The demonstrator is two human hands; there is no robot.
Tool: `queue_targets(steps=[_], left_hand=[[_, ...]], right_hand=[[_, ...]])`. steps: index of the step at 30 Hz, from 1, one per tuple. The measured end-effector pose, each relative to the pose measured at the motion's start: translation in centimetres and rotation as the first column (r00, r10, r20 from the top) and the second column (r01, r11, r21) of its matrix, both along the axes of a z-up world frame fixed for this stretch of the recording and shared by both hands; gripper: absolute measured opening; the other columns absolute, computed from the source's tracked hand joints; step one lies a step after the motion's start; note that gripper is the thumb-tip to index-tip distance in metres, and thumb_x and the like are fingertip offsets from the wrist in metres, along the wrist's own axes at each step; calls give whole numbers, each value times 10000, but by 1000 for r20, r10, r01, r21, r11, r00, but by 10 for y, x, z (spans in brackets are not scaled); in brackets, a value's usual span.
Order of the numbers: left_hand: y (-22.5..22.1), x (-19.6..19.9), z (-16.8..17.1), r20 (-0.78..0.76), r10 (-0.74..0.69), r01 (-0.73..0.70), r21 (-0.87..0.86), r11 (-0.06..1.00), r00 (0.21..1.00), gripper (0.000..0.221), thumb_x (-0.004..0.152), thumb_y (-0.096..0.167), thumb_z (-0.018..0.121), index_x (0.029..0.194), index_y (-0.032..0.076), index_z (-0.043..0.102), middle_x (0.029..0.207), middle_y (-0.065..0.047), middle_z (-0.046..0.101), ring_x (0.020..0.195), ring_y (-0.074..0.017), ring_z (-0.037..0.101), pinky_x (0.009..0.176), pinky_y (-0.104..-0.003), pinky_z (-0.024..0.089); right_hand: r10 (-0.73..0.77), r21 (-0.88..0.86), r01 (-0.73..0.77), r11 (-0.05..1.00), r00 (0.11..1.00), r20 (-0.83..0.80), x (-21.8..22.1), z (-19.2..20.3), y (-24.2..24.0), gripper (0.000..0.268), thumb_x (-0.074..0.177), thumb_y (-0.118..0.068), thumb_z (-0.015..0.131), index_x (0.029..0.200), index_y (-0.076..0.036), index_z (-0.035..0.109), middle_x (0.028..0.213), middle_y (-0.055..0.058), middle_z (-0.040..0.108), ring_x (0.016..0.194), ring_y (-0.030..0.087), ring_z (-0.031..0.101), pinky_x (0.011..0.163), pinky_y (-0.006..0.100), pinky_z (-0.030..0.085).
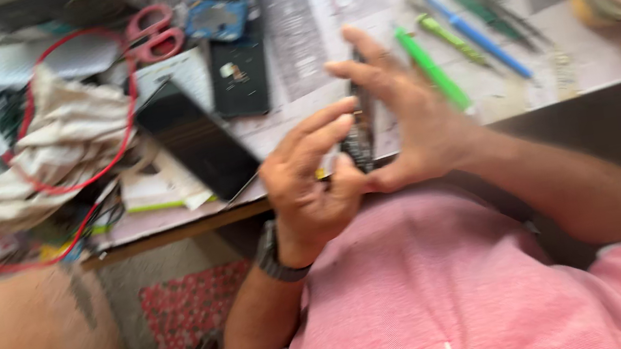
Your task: The person disassembles a smartphone by removing screws and separating the back cover. They use a screwdriver, tweezers, and a brush to clean and adjust internal components. The person then uses a SIM card to pry open the device further.
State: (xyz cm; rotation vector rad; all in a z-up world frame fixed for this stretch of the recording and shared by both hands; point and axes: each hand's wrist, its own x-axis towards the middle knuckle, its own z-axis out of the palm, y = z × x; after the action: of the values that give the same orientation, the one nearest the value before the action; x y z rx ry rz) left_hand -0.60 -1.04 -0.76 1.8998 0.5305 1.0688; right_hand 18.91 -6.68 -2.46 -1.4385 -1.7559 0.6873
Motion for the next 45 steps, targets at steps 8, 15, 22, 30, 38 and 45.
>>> queue_targets(steps=[8,15,22,30,38,45], left_hand=[[35,9,23,-35,-243,245,181,952,969,428,839,37,604,1265,15,634,1319,-171,679,1272,-353,638,1128,-431,496],[40,18,12,-56,-305,309,248,918,951,732,840,148,815,1470,20,467,1403,-212,609,1271,-342,665,1115,-426,554],[40,23,-4,5,-202,190,317,929,979,757,812,163,857,1464,33,496,1388,-164,638,1227,-329,718,1015,-379,610],[41,27,2,39,-163,146,274,951,986,801,695,163,853,1425,53,545,1305,-170,641,1140,-315,724,990,-378,610],[42,24,-7,53,-134,118,233,965,990,812,711,100,876,1443,49,528,1300,-151,649,1156,-292,709,976,-347,602],[46,34,-5,71,-119,97,256,962,990,811,658,125,900,1391,39,565,1297,-163,652,1189,-314,681,1053,-393,572]], right_hand=[[49,-208,-111,972,958,-282,15,13,4,1238,646,-553,857,1646,-107,279,1696,207,329,1547,363,399,1271,478,328],[37,-273,-258,927,786,-617,18,12,6,1275,706,-628,834,1668,-70,212,1610,201,425,1543,320,405,1293,462,305],[4,-287,-328,900,665,-746,15,1,8,1361,683,-697,849,1643,-24,156,1594,221,376,1525,342,354,1260,461,284],[118,-289,-217,932,939,-323,34,17,4,1126,849,-856,489,1651,-86,308,1493,216,585,1423,322,556,1189,417,415],[-465,-177,508,843,853,236,87,67,-11,271,902,-228,783,1125,-77,756,945,79,784,796,163,759,739,304,594],[-393,19,396,918,902,176,62,36,-22,157,889,-152,802,988,-40,755,891,110,760,783,181,734,711,315,570]])
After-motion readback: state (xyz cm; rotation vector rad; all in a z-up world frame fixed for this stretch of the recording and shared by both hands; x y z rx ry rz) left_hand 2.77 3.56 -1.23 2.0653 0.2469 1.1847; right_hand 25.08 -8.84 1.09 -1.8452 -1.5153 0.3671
